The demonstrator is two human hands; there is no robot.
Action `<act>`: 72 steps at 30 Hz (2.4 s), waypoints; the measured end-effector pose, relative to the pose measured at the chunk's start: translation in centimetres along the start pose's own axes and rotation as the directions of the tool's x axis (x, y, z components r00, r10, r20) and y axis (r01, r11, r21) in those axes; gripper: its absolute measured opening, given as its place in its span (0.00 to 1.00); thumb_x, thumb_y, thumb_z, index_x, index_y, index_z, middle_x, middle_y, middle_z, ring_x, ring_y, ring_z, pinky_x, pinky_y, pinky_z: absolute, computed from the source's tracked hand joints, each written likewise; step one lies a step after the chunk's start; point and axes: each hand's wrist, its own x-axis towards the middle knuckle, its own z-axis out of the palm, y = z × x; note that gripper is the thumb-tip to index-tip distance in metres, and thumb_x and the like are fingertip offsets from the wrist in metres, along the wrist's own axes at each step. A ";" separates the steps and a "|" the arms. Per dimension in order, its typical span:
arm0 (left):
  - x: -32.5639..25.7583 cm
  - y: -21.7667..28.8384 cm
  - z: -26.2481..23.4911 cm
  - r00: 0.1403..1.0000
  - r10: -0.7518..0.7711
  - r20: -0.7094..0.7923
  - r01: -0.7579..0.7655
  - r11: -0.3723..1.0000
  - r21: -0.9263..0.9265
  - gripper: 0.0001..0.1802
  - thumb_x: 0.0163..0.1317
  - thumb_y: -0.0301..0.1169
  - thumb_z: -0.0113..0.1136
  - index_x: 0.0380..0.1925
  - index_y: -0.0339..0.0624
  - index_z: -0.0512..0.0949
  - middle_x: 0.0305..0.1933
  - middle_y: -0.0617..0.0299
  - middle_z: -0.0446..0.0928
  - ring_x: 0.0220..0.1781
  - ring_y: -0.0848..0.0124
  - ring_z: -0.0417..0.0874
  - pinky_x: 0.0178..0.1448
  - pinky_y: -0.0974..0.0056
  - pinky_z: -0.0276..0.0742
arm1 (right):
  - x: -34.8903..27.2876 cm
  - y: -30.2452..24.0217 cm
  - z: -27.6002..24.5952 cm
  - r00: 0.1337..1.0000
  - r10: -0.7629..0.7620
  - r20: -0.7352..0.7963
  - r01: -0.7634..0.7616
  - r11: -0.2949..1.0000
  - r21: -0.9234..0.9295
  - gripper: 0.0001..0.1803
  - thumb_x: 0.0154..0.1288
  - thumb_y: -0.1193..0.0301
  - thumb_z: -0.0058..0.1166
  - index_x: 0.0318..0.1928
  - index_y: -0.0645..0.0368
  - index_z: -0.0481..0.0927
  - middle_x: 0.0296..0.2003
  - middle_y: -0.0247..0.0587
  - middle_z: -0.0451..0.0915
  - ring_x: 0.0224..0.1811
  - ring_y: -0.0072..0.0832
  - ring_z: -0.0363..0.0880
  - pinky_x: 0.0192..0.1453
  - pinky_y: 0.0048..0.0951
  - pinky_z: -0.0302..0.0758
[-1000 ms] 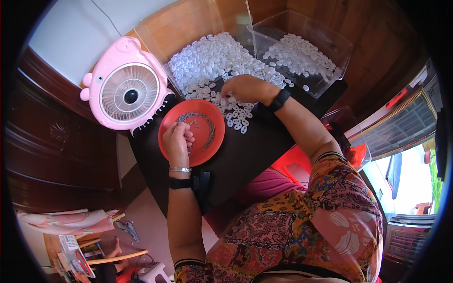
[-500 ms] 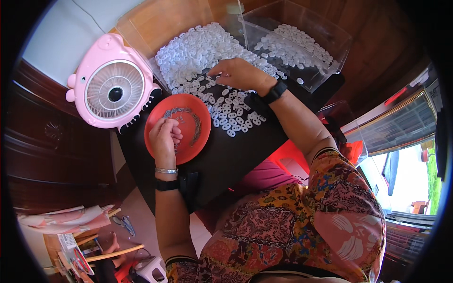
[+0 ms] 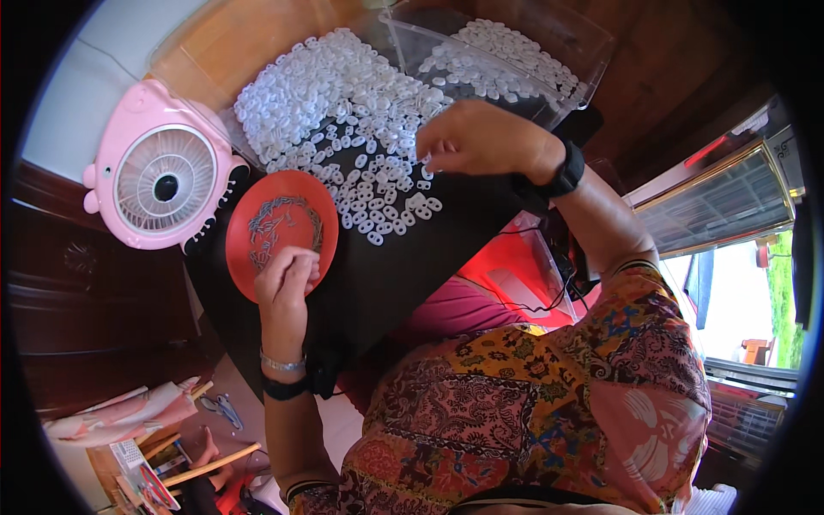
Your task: Sorting and inspecting small white plastic hardware clips into a red plate and clear bins.
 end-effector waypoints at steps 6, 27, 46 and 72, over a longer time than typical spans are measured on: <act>-1.8 -0.4 -0.2 0.990 -0.136 -0.040 0.127 0.976 -0.179 0.12 0.65 0.32 0.48 0.31 0.37 0.78 0.27 0.65 0.77 0.29 0.77 0.75 0.35 0.73 0.67 | -0.8 -0.1 3.7 0.985 0.016 0.170 -0.032 0.995 0.093 0.16 0.53 0.63 0.62 0.41 0.56 0.79 0.28 0.38 0.78 0.31 0.37 0.79 0.36 0.35 0.74; -6.1 -1.2 0.9 0.959 -0.058 -0.277 -0.020 0.963 -0.270 0.12 0.64 0.28 0.46 0.30 0.31 0.77 0.32 0.56 0.79 0.35 0.72 0.77 0.41 0.70 0.69 | 2.0 -0.2 5.1 0.998 -0.063 0.012 0.064 0.988 -0.143 0.07 0.57 0.69 0.57 0.37 0.56 0.80 0.33 0.40 0.77 0.39 0.39 0.79 0.43 0.37 0.76; -7.3 -1.1 -0.4 0.912 0.241 -0.332 -0.182 0.963 0.197 0.08 0.58 0.24 0.49 0.32 0.30 0.75 0.38 0.52 0.76 0.40 0.63 0.76 0.46 0.64 0.70 | 0.4 -1.6 2.4 0.954 0.211 0.212 -0.152 0.953 -0.263 0.26 0.52 0.54 0.64 0.41 0.62 0.73 0.29 0.50 0.78 0.36 0.49 0.79 0.39 0.44 0.74; -9.3 -1.3 -0.9 0.929 0.119 -0.350 -0.093 0.992 0.091 0.08 0.58 0.21 0.48 0.32 0.29 0.76 0.34 0.52 0.77 0.36 0.65 0.77 0.44 0.66 0.71 | 7.9 0.5 2.7 0.996 0.011 0.094 -0.002 0.996 -0.088 0.10 0.57 0.65 0.55 0.35 0.57 0.82 0.29 0.42 0.81 0.35 0.37 0.81 0.40 0.35 0.75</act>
